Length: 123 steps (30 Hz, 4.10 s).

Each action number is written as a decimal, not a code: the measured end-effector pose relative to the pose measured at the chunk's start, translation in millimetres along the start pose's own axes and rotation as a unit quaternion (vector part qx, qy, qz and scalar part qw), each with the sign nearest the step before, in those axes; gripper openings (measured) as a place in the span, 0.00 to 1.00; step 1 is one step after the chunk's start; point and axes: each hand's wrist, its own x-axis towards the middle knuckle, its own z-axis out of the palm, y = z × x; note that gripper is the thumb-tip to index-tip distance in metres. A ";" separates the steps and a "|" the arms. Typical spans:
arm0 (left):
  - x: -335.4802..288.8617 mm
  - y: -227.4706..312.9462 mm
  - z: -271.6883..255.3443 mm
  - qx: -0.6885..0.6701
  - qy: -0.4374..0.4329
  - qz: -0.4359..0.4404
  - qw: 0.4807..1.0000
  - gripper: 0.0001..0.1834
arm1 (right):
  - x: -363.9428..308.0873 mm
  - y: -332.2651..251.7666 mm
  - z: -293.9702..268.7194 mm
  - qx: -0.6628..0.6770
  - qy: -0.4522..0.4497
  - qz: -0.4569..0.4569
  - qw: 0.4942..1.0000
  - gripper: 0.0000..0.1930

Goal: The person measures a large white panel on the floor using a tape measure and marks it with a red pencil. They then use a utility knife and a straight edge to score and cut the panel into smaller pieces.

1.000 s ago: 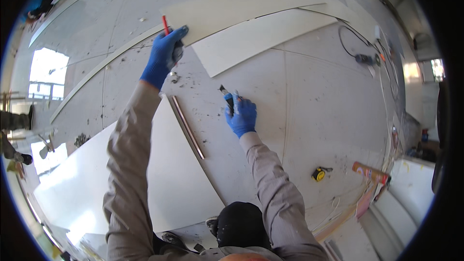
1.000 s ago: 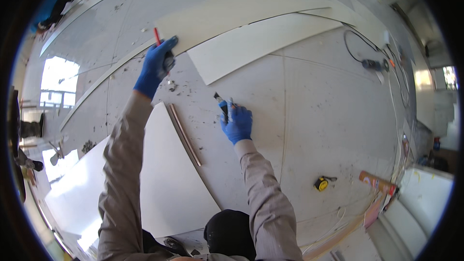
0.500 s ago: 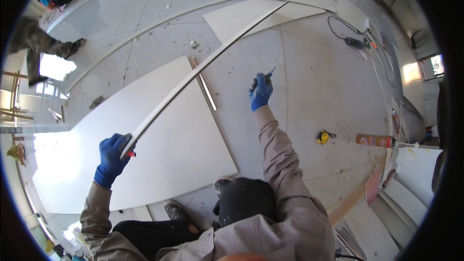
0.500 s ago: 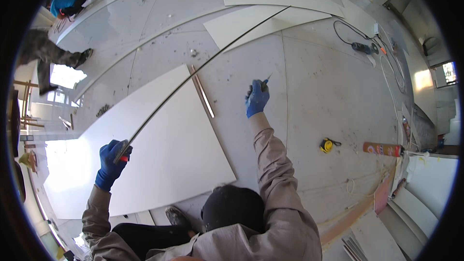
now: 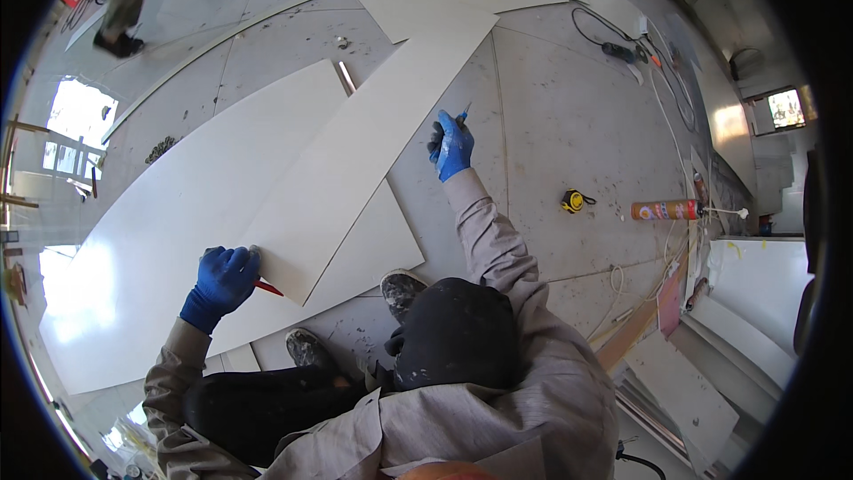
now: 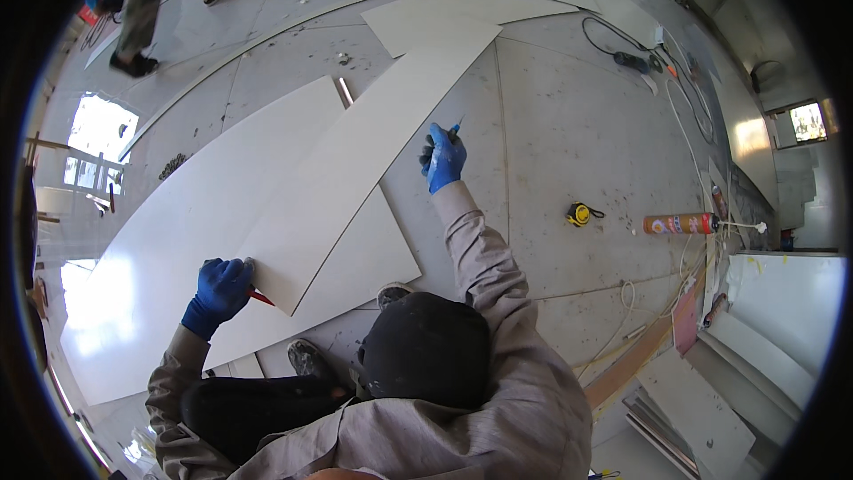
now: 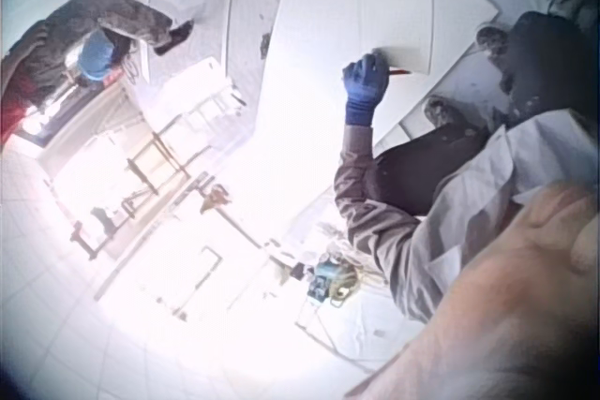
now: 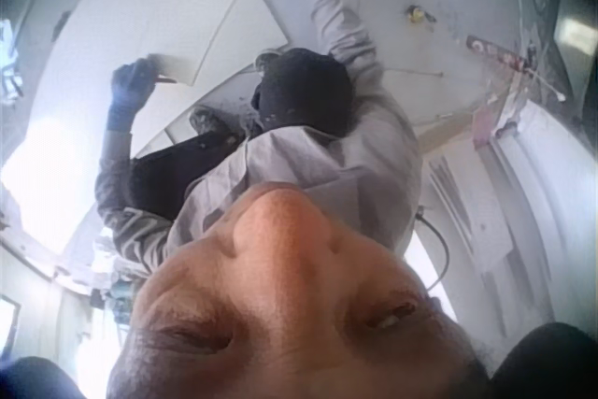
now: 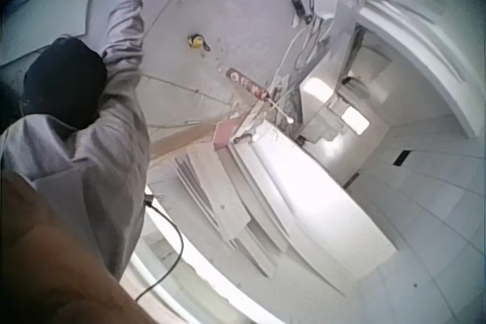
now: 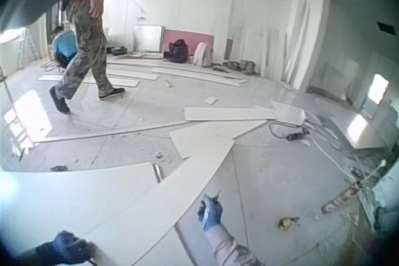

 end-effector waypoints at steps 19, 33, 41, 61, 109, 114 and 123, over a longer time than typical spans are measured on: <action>-121.4 113.0 107.2 -0.367 -0.124 -0.172 0.906 0.22 | -58.8 19.3 76.5 -0.067 -0.159 0.062 0.983 0.07; -101.1 117.8 87.5 -0.407 -0.086 -0.195 0.888 0.20 | 10.8 71.3 22.1 0.073 -0.194 0.278 0.938 0.01; -111.4 115.8 65.5 -0.752 -0.018 -0.555 0.355 0.18 | -44.3 5.1 73.3 -0.083 -0.224 0.006 0.971 0.06; -102.6 117.2 61.5 -0.895 -0.010 -0.442 0.057 0.37 | -73.6 -4.1 85.2 -0.051 -0.209 -0.079 0.973 0.08; 46.4 -7.8 -57.6 -0.502 -0.199 -0.401 0.741 0.19 | 83.4 -67.2 -97.9 -0.272 -0.060 0.085 0.957 0.05; 118.9 -33.3 -14.0 -0.495 -0.224 -0.368 0.755 0.19 | 105.1 -54.0 -54.5 -0.289 -0.105 -0.021 0.951 0.13; 307.3 -80.0 82.9 -0.461 -0.193 -0.395 0.771 0.19 | 258.8 -83.5 7.6 -0.696 0.055 -0.326 0.637 0.28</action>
